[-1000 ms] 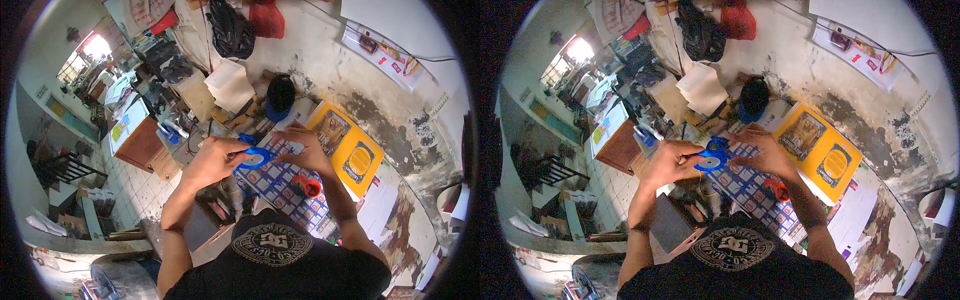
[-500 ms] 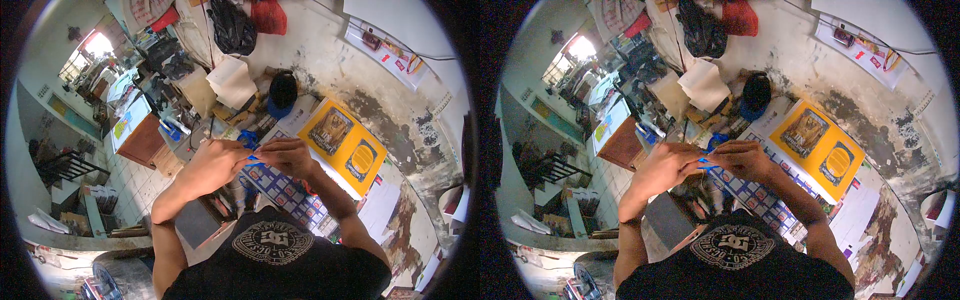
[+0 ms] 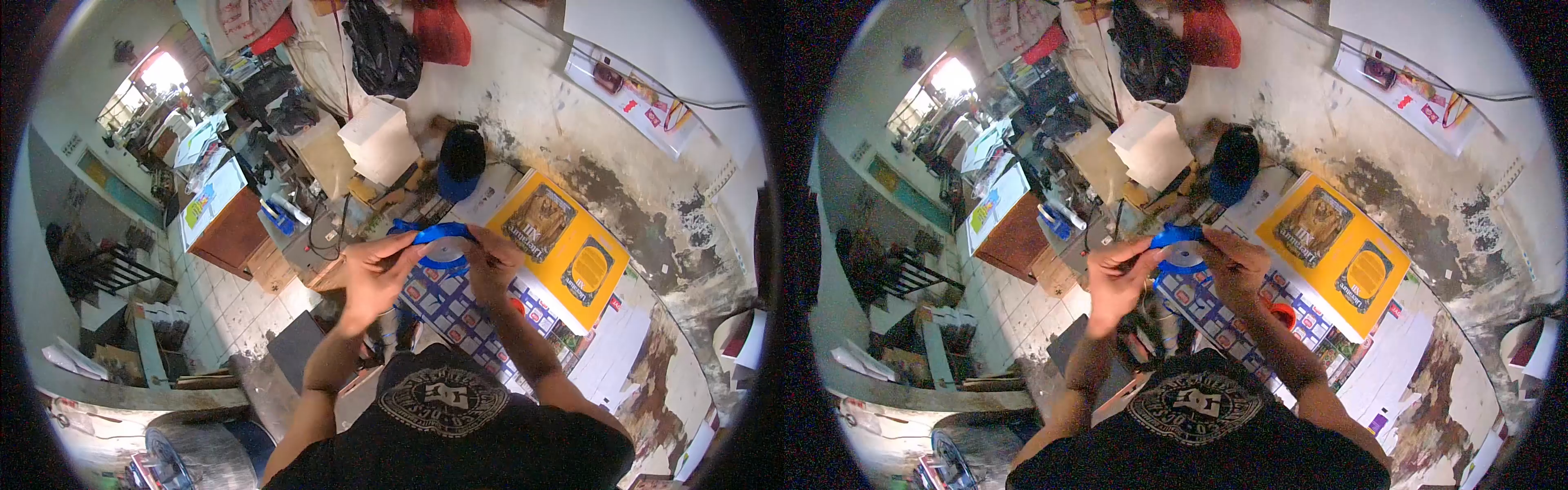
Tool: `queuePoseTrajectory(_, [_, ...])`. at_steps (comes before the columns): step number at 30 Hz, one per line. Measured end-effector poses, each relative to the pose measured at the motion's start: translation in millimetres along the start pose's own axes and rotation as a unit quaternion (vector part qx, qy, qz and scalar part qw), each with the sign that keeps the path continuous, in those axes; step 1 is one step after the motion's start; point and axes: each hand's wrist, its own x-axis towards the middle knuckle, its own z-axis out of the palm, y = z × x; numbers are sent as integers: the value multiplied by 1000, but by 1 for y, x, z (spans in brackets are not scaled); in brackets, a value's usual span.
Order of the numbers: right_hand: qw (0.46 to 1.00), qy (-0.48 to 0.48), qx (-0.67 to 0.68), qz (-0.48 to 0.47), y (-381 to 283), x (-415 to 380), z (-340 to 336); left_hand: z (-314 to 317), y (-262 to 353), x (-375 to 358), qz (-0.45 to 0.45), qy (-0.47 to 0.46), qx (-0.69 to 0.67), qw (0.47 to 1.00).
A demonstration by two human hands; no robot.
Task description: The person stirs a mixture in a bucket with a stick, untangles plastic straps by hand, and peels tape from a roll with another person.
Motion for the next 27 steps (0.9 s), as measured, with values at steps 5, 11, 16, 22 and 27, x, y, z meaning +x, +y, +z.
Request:
queuePoseTrajectory(5, [999,23,-18,26,22,-7,-1,35,-44,-21,-72,128,-180,973])
queuePoseTrajectory(11, [900,-369,-231,28,3,21,-32,-16,-52,-12,9,-123,68,990])
queuePoseTrajectory(16, [934,-294,-197,55,7,7,-24,-19,-55,-14,15,-120,48,992])
queuePoseTrajectory(22, [990,17,-130,55,33,-24,2,24,-75,-37,-53,77,-213,973])
queuePoseTrajectory(27, [989,77,-117,56,36,-31,11,61,-92,-54,-79,173,-301,934])
